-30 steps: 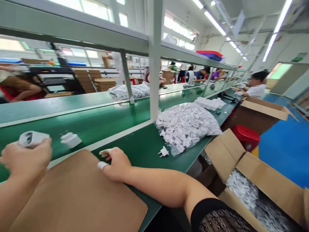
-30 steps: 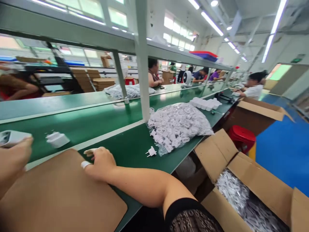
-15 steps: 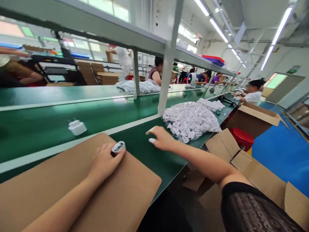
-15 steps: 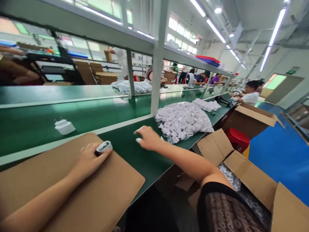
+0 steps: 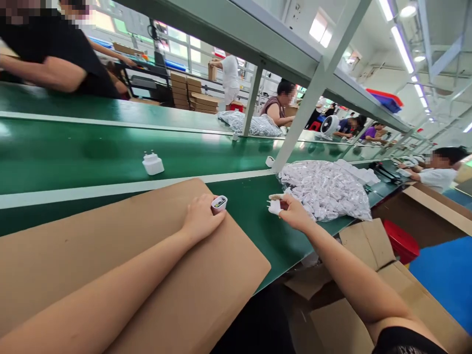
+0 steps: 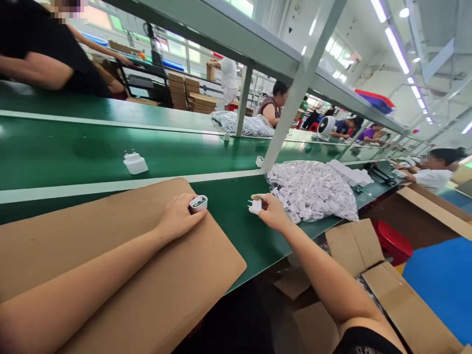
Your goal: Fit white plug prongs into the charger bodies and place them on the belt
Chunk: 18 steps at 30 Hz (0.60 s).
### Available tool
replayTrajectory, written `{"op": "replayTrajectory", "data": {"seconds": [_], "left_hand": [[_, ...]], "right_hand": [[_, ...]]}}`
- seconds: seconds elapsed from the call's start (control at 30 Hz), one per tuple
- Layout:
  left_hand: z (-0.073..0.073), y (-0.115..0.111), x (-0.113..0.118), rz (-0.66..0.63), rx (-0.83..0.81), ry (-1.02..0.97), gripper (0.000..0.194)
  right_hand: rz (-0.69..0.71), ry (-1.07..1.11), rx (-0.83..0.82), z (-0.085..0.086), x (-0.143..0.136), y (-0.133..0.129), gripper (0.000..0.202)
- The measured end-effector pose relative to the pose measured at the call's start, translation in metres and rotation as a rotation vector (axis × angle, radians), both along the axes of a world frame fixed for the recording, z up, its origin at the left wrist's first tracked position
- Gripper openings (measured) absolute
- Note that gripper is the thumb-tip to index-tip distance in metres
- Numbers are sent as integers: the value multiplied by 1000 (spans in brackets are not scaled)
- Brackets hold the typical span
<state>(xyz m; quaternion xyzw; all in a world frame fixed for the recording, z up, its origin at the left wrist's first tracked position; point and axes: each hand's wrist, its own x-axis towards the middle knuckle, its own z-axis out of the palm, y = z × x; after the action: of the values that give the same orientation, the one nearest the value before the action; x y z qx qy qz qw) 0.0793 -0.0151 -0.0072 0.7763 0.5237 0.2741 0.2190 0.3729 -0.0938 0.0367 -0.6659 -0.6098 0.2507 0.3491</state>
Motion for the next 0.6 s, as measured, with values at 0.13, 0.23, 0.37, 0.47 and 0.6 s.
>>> {"op": "replayTrajectory", "data": {"seconds": [0.13, 0.23, 0.37, 0.47, 0.6], "left_hand": [[1, 2, -1, -11, 10, -28, 26], [0, 4, -3, -53, 14, -57, 27], [0, 5, -4, -87, 18, -64, 26], [1, 5, -3, -96, 37, -79, 27], [6, 2, -3, -117, 16, -98, 25]], "right_hand": [[236, 332, -66, 14, -64, 38, 54], [324, 483, -86, 17, -106, 61, 48], [254, 704, -47, 3, -129, 83, 48], [160, 829, -57, -10, -126, 91, 51], [92, 831, -36, -17, -115, 92, 57]]}}
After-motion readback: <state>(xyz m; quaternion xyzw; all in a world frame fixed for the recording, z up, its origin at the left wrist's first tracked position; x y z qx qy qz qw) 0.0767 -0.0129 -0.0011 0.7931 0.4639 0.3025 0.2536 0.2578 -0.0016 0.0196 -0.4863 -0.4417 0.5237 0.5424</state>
